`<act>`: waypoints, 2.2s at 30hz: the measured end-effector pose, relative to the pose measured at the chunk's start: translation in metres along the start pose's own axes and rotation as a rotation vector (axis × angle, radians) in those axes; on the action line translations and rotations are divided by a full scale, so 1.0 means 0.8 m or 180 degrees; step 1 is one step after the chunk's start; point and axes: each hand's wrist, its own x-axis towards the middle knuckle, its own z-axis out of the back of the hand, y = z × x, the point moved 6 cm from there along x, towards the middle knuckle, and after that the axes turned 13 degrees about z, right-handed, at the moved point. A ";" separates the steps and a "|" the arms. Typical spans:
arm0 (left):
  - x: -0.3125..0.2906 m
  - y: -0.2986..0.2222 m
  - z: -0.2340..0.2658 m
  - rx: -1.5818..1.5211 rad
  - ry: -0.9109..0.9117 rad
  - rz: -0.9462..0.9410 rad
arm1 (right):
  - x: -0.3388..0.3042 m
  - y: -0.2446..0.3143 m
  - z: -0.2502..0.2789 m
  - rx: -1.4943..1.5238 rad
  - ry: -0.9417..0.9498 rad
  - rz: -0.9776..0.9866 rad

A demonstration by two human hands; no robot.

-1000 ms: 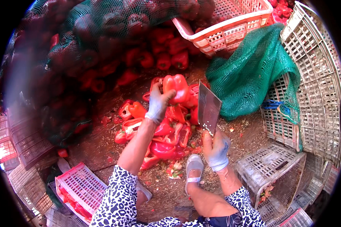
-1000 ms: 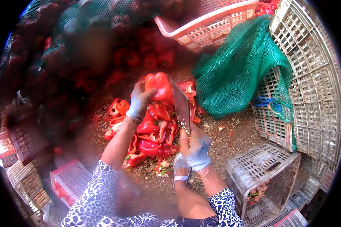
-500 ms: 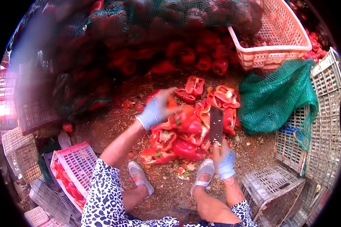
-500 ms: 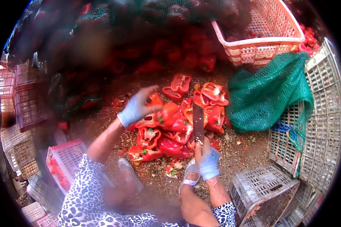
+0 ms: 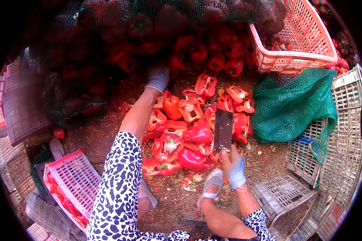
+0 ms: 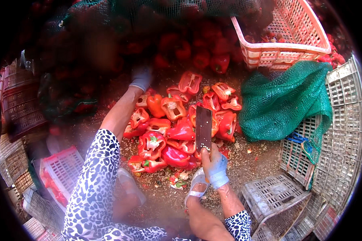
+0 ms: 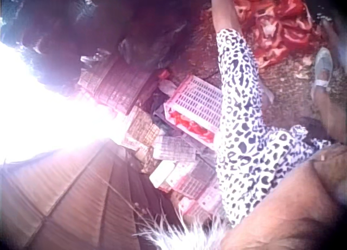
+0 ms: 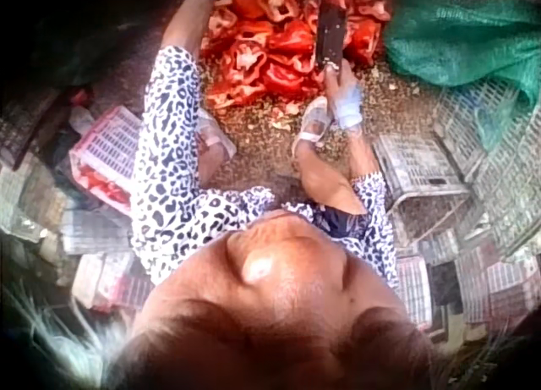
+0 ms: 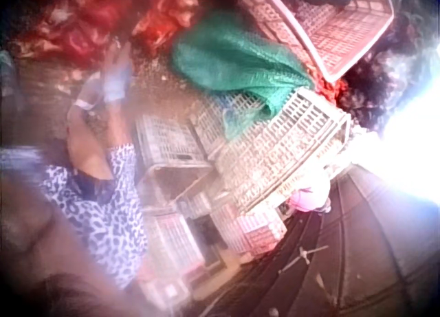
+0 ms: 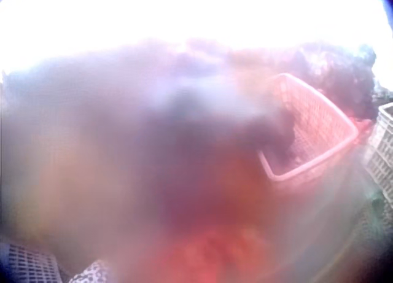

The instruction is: The person sorts red bell peppers by hand and using a cleaver to trim them. They place processed peppers into a white plastic crate and pull more from a large green mesh bag.

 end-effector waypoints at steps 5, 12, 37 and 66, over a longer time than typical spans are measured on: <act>0.009 0.002 -0.014 0.0014 0.0119 0.0139 | 0.002 -0.008 -0.008 0.0181 -0.0067 0.0033; 0.018 -0.007 -0.001 -0.0258 0.0069 0.0463 | 0.003 -0.005 -0.012 0.0406 -0.0110 -0.0064; 0.012 -0.143 0.006 -0.2278 0.2074 0.0097 | 0.012 -0.014 -0.006 0.0462 -0.0072 -0.0109; -0.255 -0.068 0.145 -0.5501 0.2702 0.2760 | 0.045 0.082 -0.036 -0.1243 0.0220 0.1432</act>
